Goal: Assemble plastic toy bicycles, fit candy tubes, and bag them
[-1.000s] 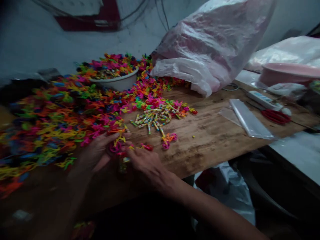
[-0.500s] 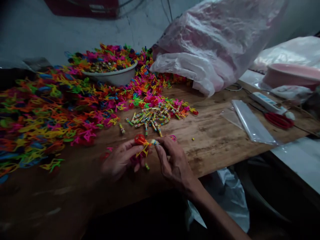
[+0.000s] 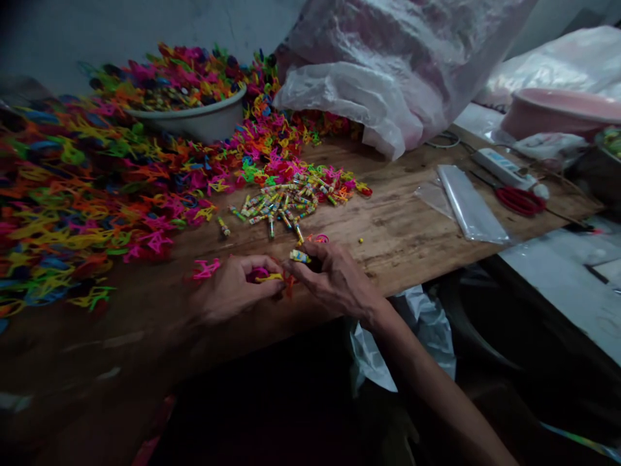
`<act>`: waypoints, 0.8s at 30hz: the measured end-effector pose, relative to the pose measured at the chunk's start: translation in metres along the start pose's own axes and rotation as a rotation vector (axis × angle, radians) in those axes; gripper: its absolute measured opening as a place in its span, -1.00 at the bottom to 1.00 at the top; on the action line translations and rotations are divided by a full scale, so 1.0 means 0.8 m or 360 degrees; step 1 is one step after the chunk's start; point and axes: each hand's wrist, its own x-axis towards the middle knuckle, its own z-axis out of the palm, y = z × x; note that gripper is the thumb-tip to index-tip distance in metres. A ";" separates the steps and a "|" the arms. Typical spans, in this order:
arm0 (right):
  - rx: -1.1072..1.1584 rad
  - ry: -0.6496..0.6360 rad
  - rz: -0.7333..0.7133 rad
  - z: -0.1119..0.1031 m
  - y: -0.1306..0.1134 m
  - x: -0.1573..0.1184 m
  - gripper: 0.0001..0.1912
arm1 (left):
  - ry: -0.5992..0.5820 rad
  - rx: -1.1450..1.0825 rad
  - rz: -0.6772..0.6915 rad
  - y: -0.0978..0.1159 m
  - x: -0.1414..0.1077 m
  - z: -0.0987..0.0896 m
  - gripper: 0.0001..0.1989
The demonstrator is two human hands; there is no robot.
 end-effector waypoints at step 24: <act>-0.0140 0.0256 -0.0211 0.016 0.025 -0.026 -0.83 | -0.0058 -0.1330 -0.0188 0.004 -0.027 0.030 -0.84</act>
